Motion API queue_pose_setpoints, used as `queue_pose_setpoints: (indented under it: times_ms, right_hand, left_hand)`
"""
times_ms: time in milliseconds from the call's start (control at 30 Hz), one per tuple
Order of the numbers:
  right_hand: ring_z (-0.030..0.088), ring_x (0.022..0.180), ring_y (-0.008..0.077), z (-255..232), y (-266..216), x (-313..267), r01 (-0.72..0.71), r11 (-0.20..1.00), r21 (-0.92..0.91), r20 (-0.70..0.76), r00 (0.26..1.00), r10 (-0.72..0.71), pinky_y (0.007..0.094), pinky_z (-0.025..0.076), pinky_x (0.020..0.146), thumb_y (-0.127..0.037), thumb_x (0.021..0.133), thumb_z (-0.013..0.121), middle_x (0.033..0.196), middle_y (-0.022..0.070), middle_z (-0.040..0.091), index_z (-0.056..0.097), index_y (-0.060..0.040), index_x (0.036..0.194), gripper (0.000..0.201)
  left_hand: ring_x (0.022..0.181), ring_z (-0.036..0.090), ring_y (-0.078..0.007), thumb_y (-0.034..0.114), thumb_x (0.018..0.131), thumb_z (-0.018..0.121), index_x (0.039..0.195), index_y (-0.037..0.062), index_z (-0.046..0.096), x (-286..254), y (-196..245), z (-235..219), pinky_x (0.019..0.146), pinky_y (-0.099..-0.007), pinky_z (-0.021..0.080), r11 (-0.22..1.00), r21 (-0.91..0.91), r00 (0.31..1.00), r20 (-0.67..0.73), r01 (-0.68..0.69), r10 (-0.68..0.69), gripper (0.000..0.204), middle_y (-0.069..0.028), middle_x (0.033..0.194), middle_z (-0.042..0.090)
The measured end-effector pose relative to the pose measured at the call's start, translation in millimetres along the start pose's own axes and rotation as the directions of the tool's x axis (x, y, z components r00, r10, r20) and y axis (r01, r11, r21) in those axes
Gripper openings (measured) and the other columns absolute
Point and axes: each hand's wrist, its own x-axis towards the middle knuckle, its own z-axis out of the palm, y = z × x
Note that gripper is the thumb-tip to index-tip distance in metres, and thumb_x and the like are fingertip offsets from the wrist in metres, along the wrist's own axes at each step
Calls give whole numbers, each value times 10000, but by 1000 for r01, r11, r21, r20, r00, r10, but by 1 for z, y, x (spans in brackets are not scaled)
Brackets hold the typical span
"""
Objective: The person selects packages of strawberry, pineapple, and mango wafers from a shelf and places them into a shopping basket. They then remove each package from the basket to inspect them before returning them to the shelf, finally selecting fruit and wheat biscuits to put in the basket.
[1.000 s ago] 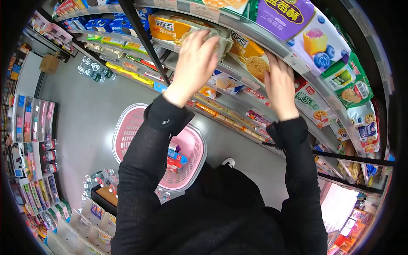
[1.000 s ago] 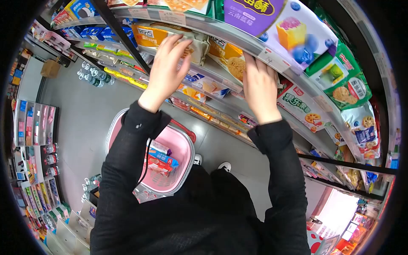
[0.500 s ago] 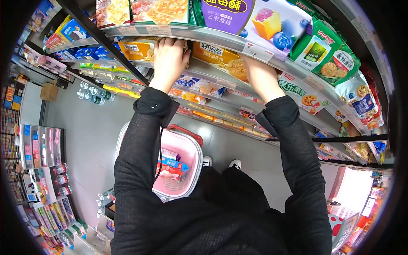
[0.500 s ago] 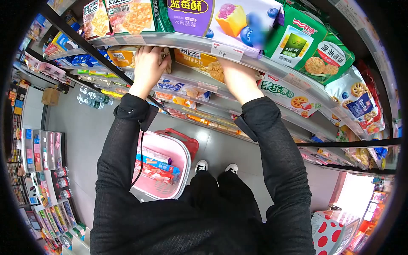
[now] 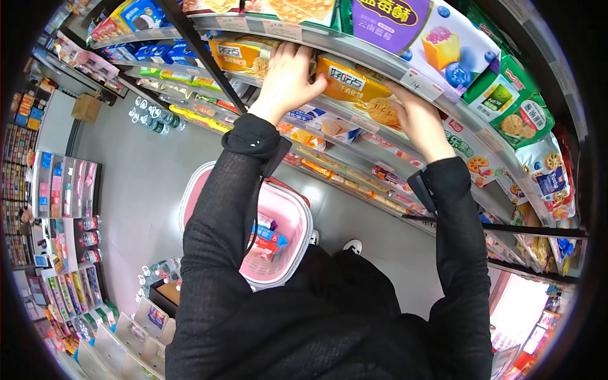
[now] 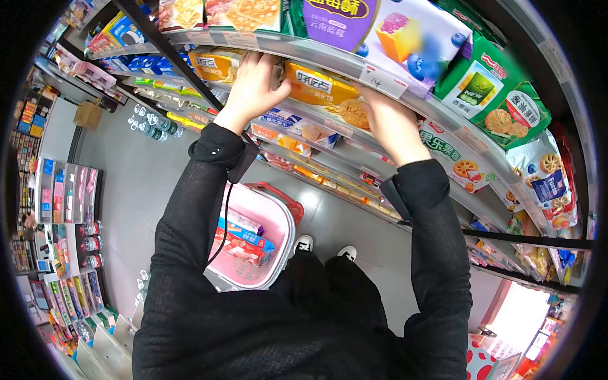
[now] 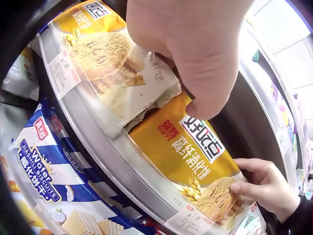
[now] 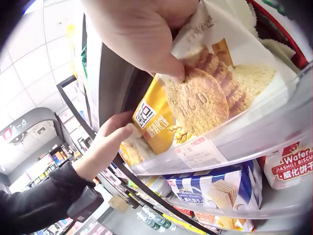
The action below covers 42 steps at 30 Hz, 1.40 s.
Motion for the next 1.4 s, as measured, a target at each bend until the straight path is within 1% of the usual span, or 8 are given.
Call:
queue_pose_setpoints:
  times_ms: [200, 367, 467, 667, 900, 1100, 1267, 1400]
  right_hand:
    - [430, 1046, 343, -8, -51, -28, 106, 994, 8, -162, 981, -103, 397, 364, 868, -65, 697, 596, 1155, 166, 436, 446, -43, 1125, 455]
    - [423, 1067, 326, 58, -101, -85, 140, 939, 315, 122, 975, -186, 397, 357, 894, -28, 674, 584, 1184, 154, 412, 462, -44, 1096, 439]
    - [433, 1045, 331, 114, -139, -120, 48, 862, 504, 329, 913, -243, 387, 371, 876, -49, 690, 572, 1168, 163, 415, 455, -34, 1086, 413]
    - [509, 894, 328, 231, -207, -166, -150, 779, 608, 642, 671, -371, 378, 431, 759, -81, 681, 573, 965, 198, 507, 467, 32, 979, 336]
    - [594, 781, 308, 306, -249, -153, -327, 873, 362, 930, 189, -315, 383, 480, 655, -155, 636, 633, 797, 202, 590, 566, 45, 801, 268]
    - [560, 855, 322, 352, -270, -205, -247, 958, 144, 908, 418, -28, 378, 476, 699, -248, 583, 705, 938, 204, 535, 519, 25, 925, 475]
    - [562, 873, 299, 367, -258, -213, -193, 970, 147, 910, 412, -56, 387, 475, 704, -220, 597, 685, 943, 164, 552, 552, -5, 908, 401]
    - [593, 791, 292, 341, -249, -184, -247, 933, 261, 951, 230, -205, 390, 481, 672, -200, 587, 670, 869, 152, 601, 592, -16, 852, 333]
  left_hand:
    - [956, 473, -319, 64, 674, 566, 1062, 30, 476, -48, 34, -42, 831, -364, 390, 979, -198, 975, -206, 39, -80, 400, -160, 1025, 480]
    - [926, 496, -301, -19, 656, 569, 995, 30, 524, -189, 31, -53, 802, -352, 406, 896, -240, 914, -71, 373, -400, 346, -145, 974, 507]
    - [852, 530, -247, 9, 707, 551, 983, 11, 523, -296, 6, -56, 738, -329, 433, 662, -194, 685, 88, 724, -723, 277, -134, 926, 516]
    - [807, 550, -252, 59, 722, 550, 1045, 5, 483, -434, -37, -74, 696, -339, 445, 453, 99, 403, 320, 886, -857, 334, -156, 922, 523]
    - [951, 482, -360, 99, 657, 614, 1102, 59, 458, -459, -73, -61, 809, -407, 412, 468, 349, 302, 435, 812, -849, 474, -190, 1063, 438]
    - [1055, 417, -298, 94, 669, 597, 1072, 147, 511, -455, -80, -58, 917, -465, 300, 682, 636, 320, 603, 361, -731, 415, -134, 1105, 438]
    - [1111, 379, -257, 137, 730, 525, 949, 157, 560, -451, -84, -53, 948, -507, 248, 781, 610, 497, 641, 132, -585, 223, -97, 1112, 442]
    - [1040, 457, -255, 117, 731, 503, 862, 137, 556, -449, -100, -55, 943, -507, 260, 851, 509, 384, 765, 130, -516, 142, -75, 931, 526]
